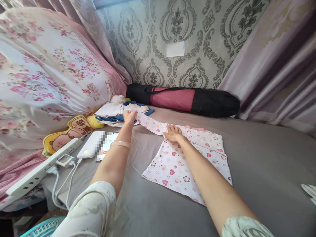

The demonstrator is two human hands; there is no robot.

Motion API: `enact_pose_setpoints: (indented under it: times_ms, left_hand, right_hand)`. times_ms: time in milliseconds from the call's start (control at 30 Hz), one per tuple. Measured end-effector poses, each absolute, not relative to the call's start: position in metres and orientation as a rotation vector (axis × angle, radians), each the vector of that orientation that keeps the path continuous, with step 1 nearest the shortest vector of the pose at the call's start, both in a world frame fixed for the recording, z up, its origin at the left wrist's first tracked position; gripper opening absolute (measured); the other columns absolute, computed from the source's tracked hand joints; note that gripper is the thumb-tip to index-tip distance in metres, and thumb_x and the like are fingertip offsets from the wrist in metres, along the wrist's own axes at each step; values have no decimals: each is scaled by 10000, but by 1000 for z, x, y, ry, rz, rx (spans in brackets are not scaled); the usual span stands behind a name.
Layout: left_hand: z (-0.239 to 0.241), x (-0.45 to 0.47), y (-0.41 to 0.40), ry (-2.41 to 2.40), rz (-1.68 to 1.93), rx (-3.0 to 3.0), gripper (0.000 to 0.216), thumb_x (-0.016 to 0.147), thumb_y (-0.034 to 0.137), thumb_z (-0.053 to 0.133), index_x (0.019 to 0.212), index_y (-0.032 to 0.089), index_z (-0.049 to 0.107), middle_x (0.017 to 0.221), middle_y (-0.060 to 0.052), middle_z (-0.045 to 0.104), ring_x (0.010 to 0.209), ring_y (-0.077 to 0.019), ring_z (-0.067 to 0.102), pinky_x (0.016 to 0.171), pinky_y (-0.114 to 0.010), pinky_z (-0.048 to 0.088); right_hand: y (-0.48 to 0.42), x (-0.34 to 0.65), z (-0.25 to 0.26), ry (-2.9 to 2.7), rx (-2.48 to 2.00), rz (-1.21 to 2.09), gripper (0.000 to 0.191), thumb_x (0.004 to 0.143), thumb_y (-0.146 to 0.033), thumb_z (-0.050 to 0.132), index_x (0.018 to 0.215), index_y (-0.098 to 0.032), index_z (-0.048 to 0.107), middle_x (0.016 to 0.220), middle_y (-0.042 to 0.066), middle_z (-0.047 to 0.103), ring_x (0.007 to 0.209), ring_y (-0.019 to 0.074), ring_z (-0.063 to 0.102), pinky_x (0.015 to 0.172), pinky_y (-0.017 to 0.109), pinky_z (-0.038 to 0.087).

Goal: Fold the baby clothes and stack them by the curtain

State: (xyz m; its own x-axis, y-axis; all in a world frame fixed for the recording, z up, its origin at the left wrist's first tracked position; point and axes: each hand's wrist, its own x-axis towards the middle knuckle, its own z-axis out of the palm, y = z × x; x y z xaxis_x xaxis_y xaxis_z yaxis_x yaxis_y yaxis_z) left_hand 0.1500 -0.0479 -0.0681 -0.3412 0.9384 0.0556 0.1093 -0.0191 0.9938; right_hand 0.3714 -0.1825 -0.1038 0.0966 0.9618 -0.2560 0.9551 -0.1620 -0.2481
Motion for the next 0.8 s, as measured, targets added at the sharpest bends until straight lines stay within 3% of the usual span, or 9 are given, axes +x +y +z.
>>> enact_pose_setpoints:
  times_ms: [233, 367, 467, 633, 800]
  left_hand:
    - [-24, 183, -52, 1121, 1514, 789, 199, 702, 169, 629, 792, 206, 456, 650, 41, 528, 641, -138, 618, 631, -282, 541]
    - [-12, 212, -67, 1046, 1545, 823, 189, 746, 163, 610, 780, 201, 427, 684, 37, 527, 657, -122, 616, 627, -247, 523]
    - [-10, 237, -82, 1083, 1505, 894, 165, 782, 192, 591, 798, 199, 427, 700, 38, 511, 660, -120, 605, 651, -259, 520]
    - [-22, 280, -114, 1125, 1457, 1115, 129, 826, 234, 575, 826, 194, 452, 770, 14, 536, 764, -141, 608, 738, -284, 517]
    - [-44, 320, -158, 1163, 1434, 1380, 137, 860, 240, 560, 802, 203, 442, 821, -15, 569, 854, -163, 595, 821, -296, 481]
  right_hand:
    - [-179, 370, -104, -2012, -2305, 530, 813, 865, -661, 331, 1528, -204, 220, 1605, 58, 163, 1447, 306, 145, 1152, 461, 112]
    - [-180, 370, -105, -1965, -2290, 510, 757, 891, -597, 339, 1523, -192, 246, 1602, 65, 180, 1452, 303, 139, 1158, 462, 103]
    - [-187, 376, -99, -1919, -2134, 591, 673, 929, -514, 315, 1517, -190, 264, 1598, 70, 196, 1463, 252, 141, 1168, 442, 100]
    - [-210, 399, -89, -1442, -1822, 679, 548, 978, -361, 212, 1481, -174, 324, 1521, 68, 383, 1389, 147, 345, 1113, 315, 289]
    - [-240, 424, -86, -1122, -1626, 1034, 639, 988, -359, -39, 1475, -96, 280, 1369, 188, 541, 1181, 219, 584, 951, 398, 475]
